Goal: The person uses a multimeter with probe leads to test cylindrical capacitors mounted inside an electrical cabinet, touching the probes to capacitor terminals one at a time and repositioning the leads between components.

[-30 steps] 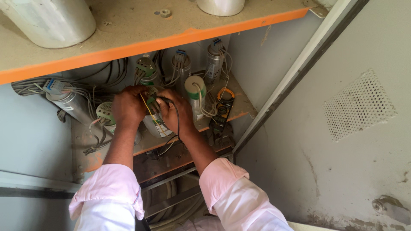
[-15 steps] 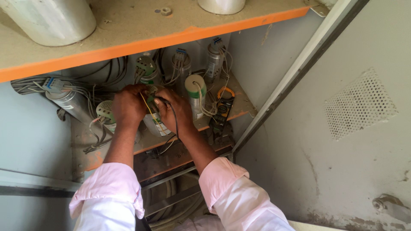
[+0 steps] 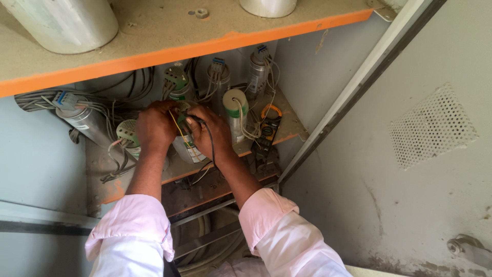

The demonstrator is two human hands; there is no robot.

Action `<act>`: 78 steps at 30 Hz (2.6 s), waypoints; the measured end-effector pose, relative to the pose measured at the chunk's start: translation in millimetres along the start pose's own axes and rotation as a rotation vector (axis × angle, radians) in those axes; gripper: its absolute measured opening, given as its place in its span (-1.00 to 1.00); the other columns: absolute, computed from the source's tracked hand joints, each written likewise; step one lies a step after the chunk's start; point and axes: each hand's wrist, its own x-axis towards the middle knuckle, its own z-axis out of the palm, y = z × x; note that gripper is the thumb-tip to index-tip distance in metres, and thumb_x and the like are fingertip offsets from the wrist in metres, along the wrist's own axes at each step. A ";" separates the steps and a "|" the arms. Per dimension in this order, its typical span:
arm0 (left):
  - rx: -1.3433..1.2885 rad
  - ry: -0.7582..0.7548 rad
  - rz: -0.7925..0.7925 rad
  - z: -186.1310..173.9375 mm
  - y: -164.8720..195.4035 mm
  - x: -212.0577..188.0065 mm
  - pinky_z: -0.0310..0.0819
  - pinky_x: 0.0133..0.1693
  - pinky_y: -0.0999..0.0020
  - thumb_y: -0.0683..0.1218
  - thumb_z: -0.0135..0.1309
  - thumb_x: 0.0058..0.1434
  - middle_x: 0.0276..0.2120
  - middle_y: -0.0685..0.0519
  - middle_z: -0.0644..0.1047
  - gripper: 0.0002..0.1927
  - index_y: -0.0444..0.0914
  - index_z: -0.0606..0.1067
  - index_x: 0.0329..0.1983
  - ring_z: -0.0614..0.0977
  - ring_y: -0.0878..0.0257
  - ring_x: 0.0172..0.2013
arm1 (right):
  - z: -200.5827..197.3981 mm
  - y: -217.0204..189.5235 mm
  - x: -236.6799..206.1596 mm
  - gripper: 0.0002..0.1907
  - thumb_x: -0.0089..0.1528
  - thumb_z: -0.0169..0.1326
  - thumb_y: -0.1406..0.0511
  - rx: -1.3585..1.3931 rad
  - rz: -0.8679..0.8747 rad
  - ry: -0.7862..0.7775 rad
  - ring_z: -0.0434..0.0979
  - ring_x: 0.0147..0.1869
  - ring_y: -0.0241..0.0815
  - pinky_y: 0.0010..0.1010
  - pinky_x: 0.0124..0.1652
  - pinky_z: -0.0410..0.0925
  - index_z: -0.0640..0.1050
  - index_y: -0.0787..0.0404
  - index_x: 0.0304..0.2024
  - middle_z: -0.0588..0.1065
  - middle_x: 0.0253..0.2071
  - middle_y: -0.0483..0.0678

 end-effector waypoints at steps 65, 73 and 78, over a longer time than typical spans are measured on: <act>-0.062 0.030 0.046 -1.5 -2.3 -2.6 0.58 -0.24 0.02 -0.08 0.14 0.30 -0.13 -0.09 0.66 -0.78 0.00 0.70 -0.04 0.70 -0.10 -0.22 | -0.5 3.6 -0.9 -0.87 0.36 0.13 0.30 -0.001 0.035 -0.020 0.63 -0.15 0.13 -0.22 -0.19 0.45 0.51 0.17 -0.06 0.57 -0.16 0.10; -0.061 -0.005 -0.028 -0.8 -5.6 -1.6 0.59 -0.20 0.02 -0.07 0.16 0.22 -0.15 -0.06 0.67 -0.76 0.03 0.69 -0.07 0.70 -0.10 -0.21 | 7.1 14.6 -3.6 -0.86 0.39 0.09 0.29 -0.034 -0.021 -0.019 0.62 -0.13 0.14 -0.21 -0.17 0.45 0.52 0.20 -0.04 0.57 -0.14 0.12; -0.075 -0.043 -0.023 -10.2 -9.7 -2.8 0.57 -0.20 0.00 -0.12 0.13 0.19 -0.15 -0.04 0.67 -0.72 0.04 0.70 -0.09 0.69 -0.10 -0.19 | 8.4 16.9 4.9 -0.82 0.37 0.13 0.26 -0.143 -0.035 -0.055 0.61 -0.14 0.15 -0.20 -0.19 0.43 0.54 0.21 -0.04 0.58 -0.15 0.15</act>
